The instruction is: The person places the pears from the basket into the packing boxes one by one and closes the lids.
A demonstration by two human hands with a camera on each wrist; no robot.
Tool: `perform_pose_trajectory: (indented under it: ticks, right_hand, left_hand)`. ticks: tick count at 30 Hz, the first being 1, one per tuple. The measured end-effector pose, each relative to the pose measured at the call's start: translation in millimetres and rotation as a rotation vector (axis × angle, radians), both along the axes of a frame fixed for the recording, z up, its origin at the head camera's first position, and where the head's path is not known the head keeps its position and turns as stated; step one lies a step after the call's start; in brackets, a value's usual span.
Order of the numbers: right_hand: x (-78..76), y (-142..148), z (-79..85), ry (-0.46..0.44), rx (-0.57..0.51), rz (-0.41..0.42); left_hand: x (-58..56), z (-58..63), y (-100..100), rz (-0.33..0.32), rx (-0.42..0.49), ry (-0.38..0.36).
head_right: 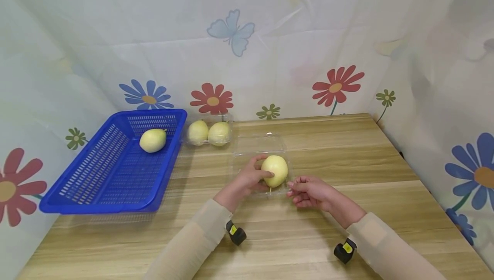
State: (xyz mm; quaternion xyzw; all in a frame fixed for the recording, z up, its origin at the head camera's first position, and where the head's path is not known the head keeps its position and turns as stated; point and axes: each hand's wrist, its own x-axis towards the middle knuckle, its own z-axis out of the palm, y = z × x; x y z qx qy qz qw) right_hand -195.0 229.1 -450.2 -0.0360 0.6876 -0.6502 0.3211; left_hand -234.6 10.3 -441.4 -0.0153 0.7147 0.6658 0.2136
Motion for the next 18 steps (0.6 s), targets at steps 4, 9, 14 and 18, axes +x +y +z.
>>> perform_pose_trajectory:
  ticks: [4, 9, 14, 18]
  right_hand:
    - [-0.3, 0.2, -0.4, 0.002, 0.0, 0.002]
    - [-0.3, 0.3, -0.4, 0.002, 0.001, 0.002]
    - [-0.8, 0.6, -0.8, 0.002, -0.001, 0.001]
    - [-1.2, 0.6, -1.8, 0.003, 0.005, 0.003]
  left_hand:
    - [-1.3, 0.8, -1.2, -0.022, -0.034, 0.003]
    - [-1.3, 3.7, -3.5, -0.061, -0.079, 0.011]
    - [-1.1, 8.2, -7.3, -0.102, -0.155, 0.046]
    - [-1.8, 11.0, -11.0, -0.13, -0.202, 0.08]
